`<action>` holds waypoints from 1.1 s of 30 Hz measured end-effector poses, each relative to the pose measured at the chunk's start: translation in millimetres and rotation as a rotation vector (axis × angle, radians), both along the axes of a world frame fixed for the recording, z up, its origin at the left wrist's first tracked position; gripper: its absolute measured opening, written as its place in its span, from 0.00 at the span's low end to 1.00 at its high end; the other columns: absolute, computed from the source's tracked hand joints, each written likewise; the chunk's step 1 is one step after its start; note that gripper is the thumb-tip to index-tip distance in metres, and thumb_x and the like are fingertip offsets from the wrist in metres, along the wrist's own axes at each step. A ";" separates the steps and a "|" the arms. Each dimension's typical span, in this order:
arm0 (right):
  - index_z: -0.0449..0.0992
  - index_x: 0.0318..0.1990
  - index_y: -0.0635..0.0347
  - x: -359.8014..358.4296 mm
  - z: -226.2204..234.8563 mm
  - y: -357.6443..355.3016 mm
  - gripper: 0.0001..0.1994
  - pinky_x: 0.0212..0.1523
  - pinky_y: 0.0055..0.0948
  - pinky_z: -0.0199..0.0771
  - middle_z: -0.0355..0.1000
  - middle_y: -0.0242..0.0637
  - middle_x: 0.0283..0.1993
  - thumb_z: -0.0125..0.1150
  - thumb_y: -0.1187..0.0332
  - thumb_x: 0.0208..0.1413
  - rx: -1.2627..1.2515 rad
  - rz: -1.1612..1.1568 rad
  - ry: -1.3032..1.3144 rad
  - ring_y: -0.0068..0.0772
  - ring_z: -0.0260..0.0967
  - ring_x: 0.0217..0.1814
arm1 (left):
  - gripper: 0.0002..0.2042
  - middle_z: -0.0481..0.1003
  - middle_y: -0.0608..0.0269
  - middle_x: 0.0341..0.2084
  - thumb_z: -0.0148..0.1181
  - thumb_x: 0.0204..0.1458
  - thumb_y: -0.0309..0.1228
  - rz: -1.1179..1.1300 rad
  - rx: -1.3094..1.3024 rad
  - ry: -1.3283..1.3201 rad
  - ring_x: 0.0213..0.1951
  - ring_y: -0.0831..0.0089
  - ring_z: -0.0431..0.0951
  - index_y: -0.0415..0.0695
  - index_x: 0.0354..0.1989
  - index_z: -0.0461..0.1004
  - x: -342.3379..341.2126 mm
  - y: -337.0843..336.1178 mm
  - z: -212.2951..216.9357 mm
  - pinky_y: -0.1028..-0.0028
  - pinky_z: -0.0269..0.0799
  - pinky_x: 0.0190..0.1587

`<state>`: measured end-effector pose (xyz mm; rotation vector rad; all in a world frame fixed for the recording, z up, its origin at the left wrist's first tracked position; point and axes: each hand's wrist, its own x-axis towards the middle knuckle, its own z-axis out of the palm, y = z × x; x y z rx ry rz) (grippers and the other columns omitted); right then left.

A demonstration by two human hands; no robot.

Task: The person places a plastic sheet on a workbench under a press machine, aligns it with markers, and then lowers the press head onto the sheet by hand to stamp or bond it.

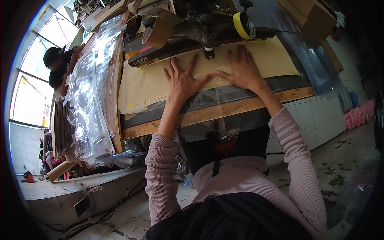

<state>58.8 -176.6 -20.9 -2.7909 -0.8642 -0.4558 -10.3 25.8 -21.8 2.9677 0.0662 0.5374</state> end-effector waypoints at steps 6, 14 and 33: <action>0.64 0.55 0.70 3.6 -8.0 -0.6 0.46 0.62 0.51 0.51 0.54 0.75 0.56 0.50 0.31 0.45 0.050 0.003 -0.086 0.68 0.53 0.62 | 0.41 0.52 0.28 0.55 0.51 0.40 0.69 0.008 -0.015 0.039 0.59 0.34 0.53 0.65 0.64 0.58 1.8 -1.6 2.1 0.45 0.48 0.60; 0.64 0.55 0.70 8.1 -8.9 2.2 0.46 0.62 0.51 0.52 0.55 0.74 0.57 0.50 0.31 0.45 0.041 -0.008 -0.104 0.67 0.53 0.62 | 0.41 0.49 0.28 0.58 0.53 0.39 0.69 0.000 -0.104 0.052 0.64 0.37 0.45 0.63 0.63 0.60 4.2 -0.1 3.5 0.37 0.41 0.60; 0.64 0.56 0.69 13.4 -8.0 1.9 0.47 0.63 0.51 0.51 0.53 0.73 0.59 0.49 0.30 0.44 0.071 -0.006 -0.063 0.68 0.51 0.64 | 0.47 0.49 0.30 0.59 0.51 0.38 0.70 0.026 -0.108 -0.021 0.65 0.40 0.45 0.51 0.63 0.58 11.4 1.0 -2.9 0.37 0.40 0.60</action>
